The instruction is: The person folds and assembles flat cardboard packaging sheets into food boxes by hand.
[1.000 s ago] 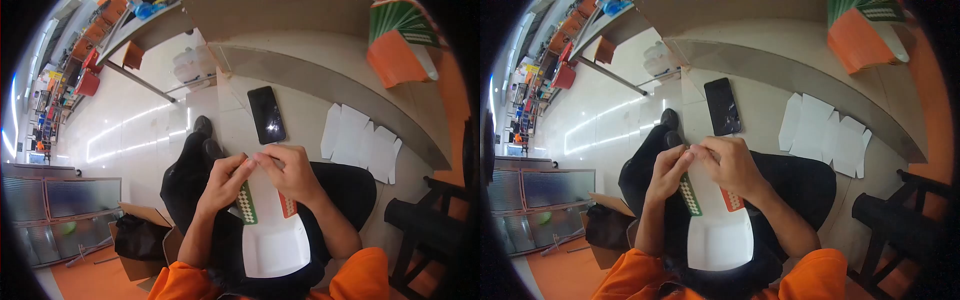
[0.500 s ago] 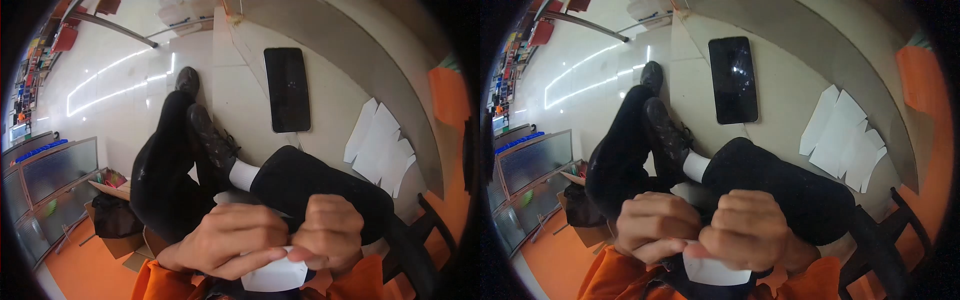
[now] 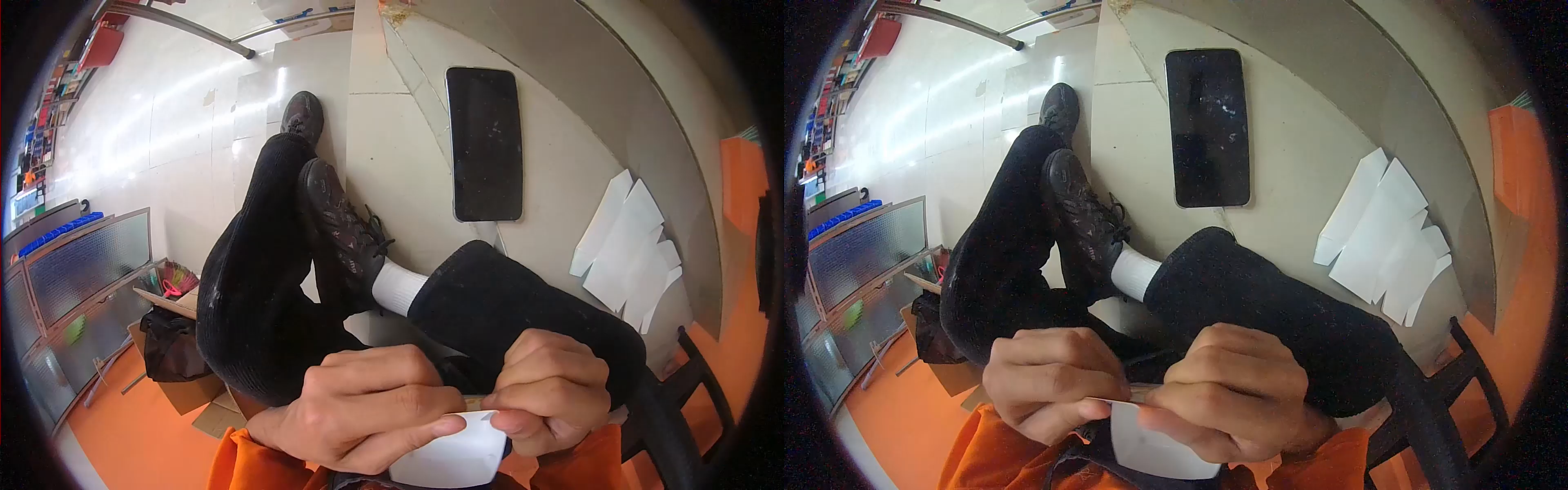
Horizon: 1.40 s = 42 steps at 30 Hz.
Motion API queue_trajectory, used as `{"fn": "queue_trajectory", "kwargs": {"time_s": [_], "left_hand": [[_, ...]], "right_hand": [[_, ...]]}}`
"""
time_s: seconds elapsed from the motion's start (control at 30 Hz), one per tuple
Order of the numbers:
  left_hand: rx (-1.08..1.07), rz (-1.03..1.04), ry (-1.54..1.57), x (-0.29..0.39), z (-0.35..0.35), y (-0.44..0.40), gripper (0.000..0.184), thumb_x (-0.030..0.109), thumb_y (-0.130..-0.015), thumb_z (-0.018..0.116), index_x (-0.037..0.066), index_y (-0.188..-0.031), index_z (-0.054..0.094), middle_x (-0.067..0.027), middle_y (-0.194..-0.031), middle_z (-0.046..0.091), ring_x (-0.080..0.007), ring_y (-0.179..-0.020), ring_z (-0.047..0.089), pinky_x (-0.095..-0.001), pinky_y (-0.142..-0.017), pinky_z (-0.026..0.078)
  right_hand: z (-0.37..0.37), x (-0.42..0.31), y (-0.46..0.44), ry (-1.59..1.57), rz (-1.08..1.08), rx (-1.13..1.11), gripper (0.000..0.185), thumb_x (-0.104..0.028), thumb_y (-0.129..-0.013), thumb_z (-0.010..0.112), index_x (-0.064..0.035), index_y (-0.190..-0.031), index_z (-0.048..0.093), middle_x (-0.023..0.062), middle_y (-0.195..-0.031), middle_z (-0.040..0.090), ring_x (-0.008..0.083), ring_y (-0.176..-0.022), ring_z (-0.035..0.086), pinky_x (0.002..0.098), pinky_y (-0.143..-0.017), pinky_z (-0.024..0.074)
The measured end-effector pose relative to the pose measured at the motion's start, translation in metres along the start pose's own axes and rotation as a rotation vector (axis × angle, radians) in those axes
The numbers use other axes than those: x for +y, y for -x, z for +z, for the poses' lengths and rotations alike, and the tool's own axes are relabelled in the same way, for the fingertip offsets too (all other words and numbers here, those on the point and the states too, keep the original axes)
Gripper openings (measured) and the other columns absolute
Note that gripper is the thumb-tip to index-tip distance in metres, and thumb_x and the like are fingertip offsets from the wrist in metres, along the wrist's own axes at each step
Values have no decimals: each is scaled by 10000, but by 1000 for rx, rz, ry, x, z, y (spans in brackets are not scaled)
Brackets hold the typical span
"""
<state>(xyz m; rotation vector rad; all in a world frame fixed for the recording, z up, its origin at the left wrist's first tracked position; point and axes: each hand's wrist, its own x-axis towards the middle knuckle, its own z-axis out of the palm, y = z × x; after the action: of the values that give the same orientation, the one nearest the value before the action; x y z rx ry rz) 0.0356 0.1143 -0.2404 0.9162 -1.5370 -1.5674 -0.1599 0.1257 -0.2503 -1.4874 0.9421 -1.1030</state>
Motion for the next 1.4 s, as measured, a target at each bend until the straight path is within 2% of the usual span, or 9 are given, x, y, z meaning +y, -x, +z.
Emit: {"fn": "queue_trajectory", "kwargs": {"time_s": [0.23,0.43,0.57,0.63,0.83,0.97,1.07,1.27,1.4], "left_hand": [[49,-13,-8,-2,1,-2,226,143,-769,711,-60,-726,621,-150,-659,593,-241,-588,623,-295,-508,488],[286,177,-337,3,3,-6,127,5,-760,672,-42,-710,566,-114,-610,499,-191,-513,502,-279,-465,372],[413,138,-332,0,13,-8,174,68,-849,599,-26,-716,536,-90,-593,481,-138,-511,475,-260,-483,365],[394,12,-137,-2,21,-9,223,150,-884,597,-35,-763,571,-10,-626,535,-25,-602,445,-230,-496,367],[13,-15,-41,-35,20,4,234,244,-904,584,21,-835,598,59,-690,523,-24,-611,460,-209,-513,378],[167,146,-68,-42,18,10,285,290,-918,560,30,-810,602,62,-670,508,-26,-602,453,-218,-503,367],[258,217,32,-32,2,8,305,304,-928,539,28,-818,606,53,-678,516,-29,-623,462,-222,-520,377],[331,355,9,-1,-1,18,381,361,-922,530,-6,-854,606,22,-692,536,-55,-657,485,-262,-549,414],[210,419,-427,54,-11,7,428,359,-903,551,-13,-701,613,-33,-553,544,-116,-525,526,-307,-500,427]], "right_hand": [[-5,0,5,3,-109,231,166,-73,-719,726,-12,-679,577,56,-613,556,163,-469,479,280,-421,370],[14,3,-4,-127,54,357,265,-216,-873,612,13,-749,561,15,-598,491,118,-545,456,243,-511,380],[10,6,2,-100,220,315,316,-279,-930,540,-6,-771,560,-33,-621,474,56,-600,419,211,-548,372],[2,12,2,-3,202,302,323,-291,-936,533,-18,-765,557,-48,-630,474,37,-607,404,209,-545,369],[2,23,-4,186,-159,561,357,-284,-925,548,-5,-704,526,-28,-597,463,54,-589,379,256,-518,355],[25,1,-5,-247,-114,510,354,-327,-931,530,-30,-755,609,-28,-650,531,60,-635,470,233,-574,406],[20,-25,10,44,86,109,346,-345,-925,536,-17,-930,644,-3,-778,612,44,-711,523,214,-642,435],[7,-69,-1,496,96,-19,370,-349,-894,587,5,-829,669,-9,-717,612,52,-641,513,239,-589,432],[-19,-120,-16,271,37,14,356,-329,-916,556,7,-851,656,11,-749,632,51,-657,550,235,-592,442]]}}
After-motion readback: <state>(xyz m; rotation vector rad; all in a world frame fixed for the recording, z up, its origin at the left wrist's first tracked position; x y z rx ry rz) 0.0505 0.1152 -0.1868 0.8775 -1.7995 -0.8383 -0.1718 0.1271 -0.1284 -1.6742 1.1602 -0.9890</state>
